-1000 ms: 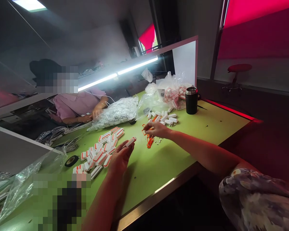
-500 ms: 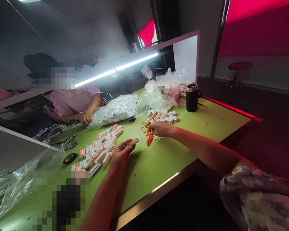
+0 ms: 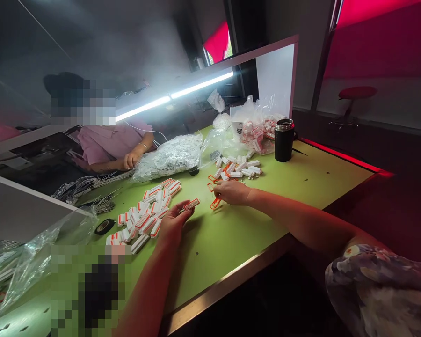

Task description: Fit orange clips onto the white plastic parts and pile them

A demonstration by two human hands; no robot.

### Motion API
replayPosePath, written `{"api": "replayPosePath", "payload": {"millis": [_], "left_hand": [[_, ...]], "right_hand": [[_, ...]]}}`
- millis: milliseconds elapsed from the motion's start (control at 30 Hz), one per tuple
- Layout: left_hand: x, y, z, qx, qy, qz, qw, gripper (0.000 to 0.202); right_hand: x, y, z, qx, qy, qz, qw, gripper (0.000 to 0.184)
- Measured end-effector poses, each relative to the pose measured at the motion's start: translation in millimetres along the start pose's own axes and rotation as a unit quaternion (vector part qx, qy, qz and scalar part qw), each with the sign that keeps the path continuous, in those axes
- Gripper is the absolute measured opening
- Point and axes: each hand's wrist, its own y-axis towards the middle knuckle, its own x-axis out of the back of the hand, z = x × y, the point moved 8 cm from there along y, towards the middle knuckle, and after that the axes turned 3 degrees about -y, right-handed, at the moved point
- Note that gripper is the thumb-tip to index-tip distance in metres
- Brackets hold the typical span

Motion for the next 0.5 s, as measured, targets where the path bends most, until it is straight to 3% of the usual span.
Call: {"api": "replayPosePath", "payload": {"millis": [133,233,333,500], "left_hand": [[29.0,12,-6,-0.058,0.153,-0.066,0.984,0.045],[41.6,17,-16,-0.108,0.276,-0.082,0.952,0.035],[48.2,18,-24,-0.148,0.350,-0.088,0.921,0.031],[53.2,17,-29,-0.166,0.435,-0.100,0.879,0.038]], "right_hand": [[6,0,0,0.027,0.054,-0.028,0.998,0.012],[2,0,3,0.024,0.099,-0.018,0.995,0.013],[9,0,3,0.016,0.152,-0.049,0.987,0.013],[39,-2,-31,-0.056,0.166,-0.139,0.975,0.012]]}}
